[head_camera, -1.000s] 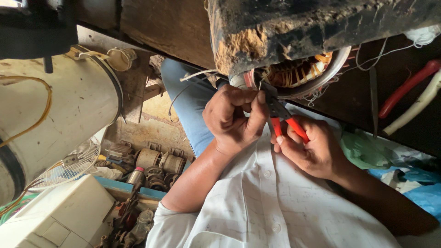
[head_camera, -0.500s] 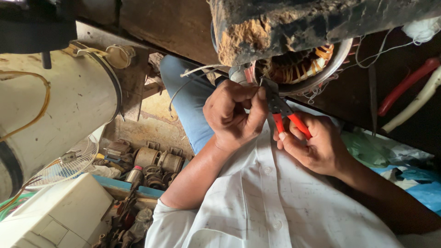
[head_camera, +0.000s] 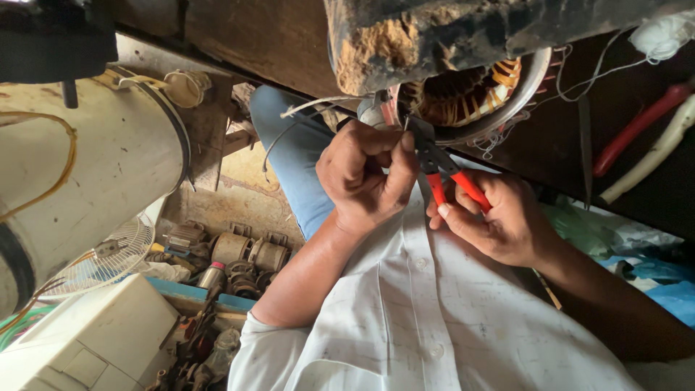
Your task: The person works on an electric motor stator at a workbench, threading and pressing copper wire into the stator slots by hand, pulling wire lengths free, and using pliers to cut and trim the wire ends.
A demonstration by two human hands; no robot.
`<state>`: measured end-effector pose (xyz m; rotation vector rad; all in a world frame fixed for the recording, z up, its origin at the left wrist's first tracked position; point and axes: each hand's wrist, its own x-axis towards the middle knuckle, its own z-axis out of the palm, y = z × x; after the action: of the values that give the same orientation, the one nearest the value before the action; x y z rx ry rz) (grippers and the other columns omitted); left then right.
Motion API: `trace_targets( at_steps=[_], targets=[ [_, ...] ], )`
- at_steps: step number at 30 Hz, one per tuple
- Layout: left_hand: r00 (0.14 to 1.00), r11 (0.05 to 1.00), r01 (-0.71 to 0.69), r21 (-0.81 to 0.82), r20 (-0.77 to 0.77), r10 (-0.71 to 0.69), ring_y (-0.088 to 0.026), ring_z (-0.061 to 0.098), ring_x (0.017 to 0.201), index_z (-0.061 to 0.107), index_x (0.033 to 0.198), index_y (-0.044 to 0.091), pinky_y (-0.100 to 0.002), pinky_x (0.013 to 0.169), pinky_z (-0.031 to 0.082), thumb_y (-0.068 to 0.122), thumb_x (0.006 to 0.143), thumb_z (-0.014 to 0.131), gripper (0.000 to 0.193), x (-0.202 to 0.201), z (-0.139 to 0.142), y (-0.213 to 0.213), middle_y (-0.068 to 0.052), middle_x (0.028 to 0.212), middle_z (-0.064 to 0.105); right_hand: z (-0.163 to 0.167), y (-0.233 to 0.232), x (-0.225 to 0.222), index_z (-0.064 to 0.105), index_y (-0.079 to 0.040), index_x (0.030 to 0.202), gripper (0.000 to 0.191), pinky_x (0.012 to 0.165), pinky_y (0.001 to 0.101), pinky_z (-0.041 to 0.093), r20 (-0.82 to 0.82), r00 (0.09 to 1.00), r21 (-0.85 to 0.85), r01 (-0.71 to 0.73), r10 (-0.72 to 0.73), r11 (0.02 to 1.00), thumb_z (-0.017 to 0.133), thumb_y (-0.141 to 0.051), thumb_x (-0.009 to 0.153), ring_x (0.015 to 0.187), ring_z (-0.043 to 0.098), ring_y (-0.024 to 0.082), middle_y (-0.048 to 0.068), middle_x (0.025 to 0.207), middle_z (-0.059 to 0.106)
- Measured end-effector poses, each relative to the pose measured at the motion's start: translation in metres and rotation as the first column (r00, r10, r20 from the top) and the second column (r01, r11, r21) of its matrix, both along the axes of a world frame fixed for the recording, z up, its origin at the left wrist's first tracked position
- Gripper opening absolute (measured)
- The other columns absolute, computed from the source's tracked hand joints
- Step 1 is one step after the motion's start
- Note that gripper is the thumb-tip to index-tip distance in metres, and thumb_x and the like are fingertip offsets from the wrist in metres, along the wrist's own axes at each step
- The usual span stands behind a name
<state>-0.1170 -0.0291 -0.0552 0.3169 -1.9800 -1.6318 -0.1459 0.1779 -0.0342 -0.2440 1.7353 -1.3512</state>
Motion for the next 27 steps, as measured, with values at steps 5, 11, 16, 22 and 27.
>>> trace_targets(
  at_steps=[5,11,16,22,27],
  targets=[
    [1.000,1.000,0.009,0.005,0.003,-0.009,-0.009,0.050,0.055,0.058,0.089,0.005,-0.025,0.054,0.040,-0.005,0.092,0.075,0.019,0.000,0.001,0.001,-0.003,0.077,0.062,-0.011,0.005,-0.003,0.031,-0.013,0.074,0.039,0.066,0.0291,0.057,0.250,0.968,-0.151,0.017,0.021,0.988,0.063,-0.006,0.095,0.081,0.069,0.013,0.012,0.094,0.070],
    [1.000,1.000,0.005,0.019,0.018,-0.005,-0.009,0.049,0.055,0.058,0.088,0.004,-0.024,0.054,0.039,-0.005,0.092,0.075,0.019,0.001,0.002,0.003,-0.004,0.077,0.062,-0.024,0.005,-0.006,0.032,-0.015,0.074,0.038,0.066,0.0305,0.056,0.355,0.932,-0.264,0.029,0.069,0.964,0.061,-0.006,0.097,0.081,0.070,0.014,0.012,0.087,0.069],
    [1.000,1.000,0.009,-0.013,0.005,-0.009,-0.010,0.049,0.055,0.058,0.089,0.005,-0.025,0.055,0.039,-0.005,0.092,0.075,0.020,0.000,0.001,0.003,-0.003,0.076,0.062,-0.027,0.007,-0.009,0.037,-0.012,0.077,0.032,0.068,0.0318,0.056,0.357,0.928,-0.309,0.011,0.105,0.951,0.060,-0.006,0.098,0.082,0.068,0.015,0.011,0.088,0.069],
    [0.999,1.000,0.014,-0.003,0.030,-0.014,-0.010,0.048,0.055,0.057,0.088,0.005,-0.024,0.054,0.039,-0.005,0.092,0.075,0.020,0.001,0.003,0.003,-0.004,0.078,0.062,-0.026,0.008,-0.010,0.036,-0.011,0.076,0.033,0.068,0.0317,0.055,0.350,0.932,-0.309,0.017,0.097,0.951,0.059,-0.004,0.099,0.080,0.065,0.014,0.011,0.089,0.066],
    [1.000,0.999,0.011,0.033,0.007,-0.011,-0.010,0.046,0.055,0.056,0.088,0.005,-0.025,0.054,0.037,-0.005,0.093,0.074,0.021,0.001,0.002,0.002,-0.002,0.076,0.058,-0.024,0.010,-0.009,0.031,-0.013,0.072,0.039,0.069,0.0311,0.059,0.286,0.957,-0.230,0.013,0.055,0.973,0.059,-0.001,0.096,0.080,0.068,0.014,0.010,0.091,0.068]
  ],
)
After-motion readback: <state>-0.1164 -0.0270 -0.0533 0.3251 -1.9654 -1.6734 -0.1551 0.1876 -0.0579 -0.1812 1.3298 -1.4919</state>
